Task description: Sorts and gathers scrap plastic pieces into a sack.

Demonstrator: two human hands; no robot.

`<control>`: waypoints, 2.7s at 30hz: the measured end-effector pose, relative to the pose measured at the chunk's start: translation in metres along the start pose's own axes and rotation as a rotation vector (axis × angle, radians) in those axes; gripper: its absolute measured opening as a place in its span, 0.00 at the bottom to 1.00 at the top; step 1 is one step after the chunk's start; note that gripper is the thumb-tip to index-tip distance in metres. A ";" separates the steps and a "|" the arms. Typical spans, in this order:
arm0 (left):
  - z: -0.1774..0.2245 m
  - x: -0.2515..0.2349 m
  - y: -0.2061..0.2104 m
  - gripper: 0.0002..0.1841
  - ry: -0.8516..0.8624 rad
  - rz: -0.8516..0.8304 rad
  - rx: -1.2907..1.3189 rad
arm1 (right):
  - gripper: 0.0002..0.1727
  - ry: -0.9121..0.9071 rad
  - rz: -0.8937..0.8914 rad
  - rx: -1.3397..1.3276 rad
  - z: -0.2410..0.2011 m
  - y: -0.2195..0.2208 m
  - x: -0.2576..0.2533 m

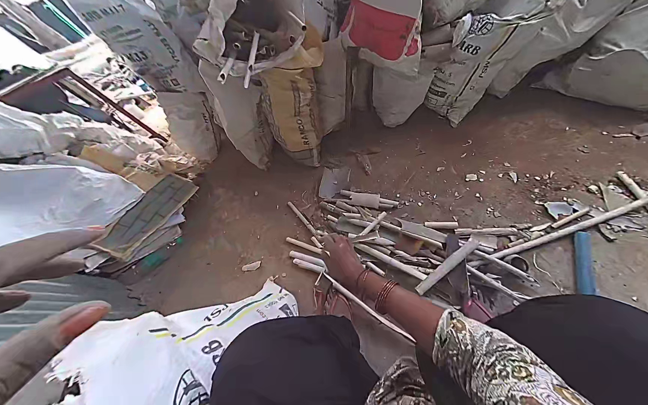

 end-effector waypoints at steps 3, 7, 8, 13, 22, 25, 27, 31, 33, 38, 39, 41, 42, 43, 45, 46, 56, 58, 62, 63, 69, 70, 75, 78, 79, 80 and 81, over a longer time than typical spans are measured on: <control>0.089 -0.048 0.082 0.29 0.223 -0.260 0.009 | 0.27 0.549 -0.043 0.113 0.176 -0.003 0.015; 0.137 -0.036 0.218 0.24 0.389 -0.479 0.237 | 0.26 0.765 0.059 0.270 0.314 -0.066 0.044; 0.127 -0.023 0.253 0.24 0.346 -0.604 0.255 | 0.27 0.769 0.085 0.290 0.334 -0.082 0.042; 0.050 0.020 0.348 0.33 -0.093 -1.139 0.101 | 0.39 0.647 -0.077 0.428 0.402 -0.081 0.038; 0.027 -0.025 0.402 0.36 -0.111 -0.953 0.338 | 0.21 0.883 -0.175 0.414 0.357 -0.112 0.003; 0.005 -0.032 0.426 0.40 -0.357 -0.763 0.419 | 0.19 0.807 -0.083 0.299 0.278 -0.141 -0.028; -0.006 -0.035 0.437 0.45 -0.593 -0.666 0.526 | 0.17 0.630 -0.042 0.044 0.218 -0.141 -0.046; -0.023 -0.048 0.440 0.16 -1.126 -0.200 0.982 | 0.19 0.177 -0.275 -0.768 0.097 -0.096 -0.050; -0.033 -0.057 0.434 0.08 -1.214 -0.011 1.029 | 0.23 0.159 -0.330 -0.847 0.114 -0.089 -0.045; -0.034 -0.071 0.401 0.11 -1.171 0.071 0.975 | 0.23 1.092 0.248 0.269 0.413 -0.187 0.042; -0.034 -0.071 0.396 0.11 -1.158 0.064 0.953 | 0.26 1.262 0.291 0.402 0.457 -0.201 0.082; -0.038 -0.066 0.389 0.10 -1.154 0.042 0.924 | 0.29 1.285 0.246 0.542 0.504 -0.208 0.132; -0.041 -0.063 0.387 0.10 -1.165 0.036 0.926 | 0.30 1.206 0.198 0.579 0.509 -0.207 0.137; -0.043 -0.061 0.386 0.11 -1.178 0.030 0.942 | 0.27 1.130 0.127 0.624 0.508 -0.207 0.133; -0.049 -0.057 0.387 0.12 -1.225 0.036 0.966 | 0.20 1.062 -0.042 0.678 0.501 -0.203 0.120; -0.052 -0.056 0.388 0.12 -1.252 0.042 0.976 | 0.19 1.070 -0.084 0.688 0.498 -0.202 0.116; -0.044 -0.064 0.385 0.11 -1.227 0.044 0.996 | 0.24 0.890 -0.207 0.674 0.497 -0.175 0.068; -0.050 -0.061 0.383 0.11 -1.234 0.050 0.985 | 0.20 0.948 -0.190 0.679 0.490 -0.187 0.068; -0.064 -0.053 0.385 0.12 -1.306 0.070 0.986 | 0.19 0.733 -0.067 0.543 0.466 -0.179 0.015; -0.068 -0.051 0.387 0.12 -1.331 0.081 1.001 | 0.21 0.655 -0.114 0.520 0.463 -0.160 0.001; -0.088 -0.050 0.385 0.14 -1.394 0.228 0.996 | 0.35 0.751 -0.159 0.476 0.454 -0.114 -0.011; -0.091 -0.049 0.383 0.15 -1.380 0.226 0.975 | 0.34 0.806 -0.119 0.436 0.441 -0.117 -0.018; -0.112 -0.036 0.400 0.21 -1.436 0.187 0.933 | 0.32 0.749 0.075 0.132 0.348 -0.112 -0.091; -0.120 -0.035 0.407 0.23 -1.473 0.188 0.889 | 0.30 0.521 0.126 -0.287 0.255 -0.094 -0.120; -0.121 -0.035 0.409 0.24 -1.467 0.172 0.879 | 0.29 0.462 0.103 -0.433 0.215 -0.082 -0.124; -0.120 -0.035 0.411 0.26 -1.460 0.146 0.880 | 0.29 0.422 0.067 -0.560 0.174 -0.067 -0.124; -0.117 -0.035 0.416 0.28 -1.446 0.105 0.892 | 0.30 0.402 0.033 -0.649 0.137 -0.051 -0.120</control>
Point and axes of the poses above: each hand's wrist, its own x-axis away from the middle knuckle, its own y-axis out of the palm, z = x × y, the point moved 10 cm from there along -x, towards the middle knuckle, and after that the axes turned 13 degrees about z, right-handed, at the moved point
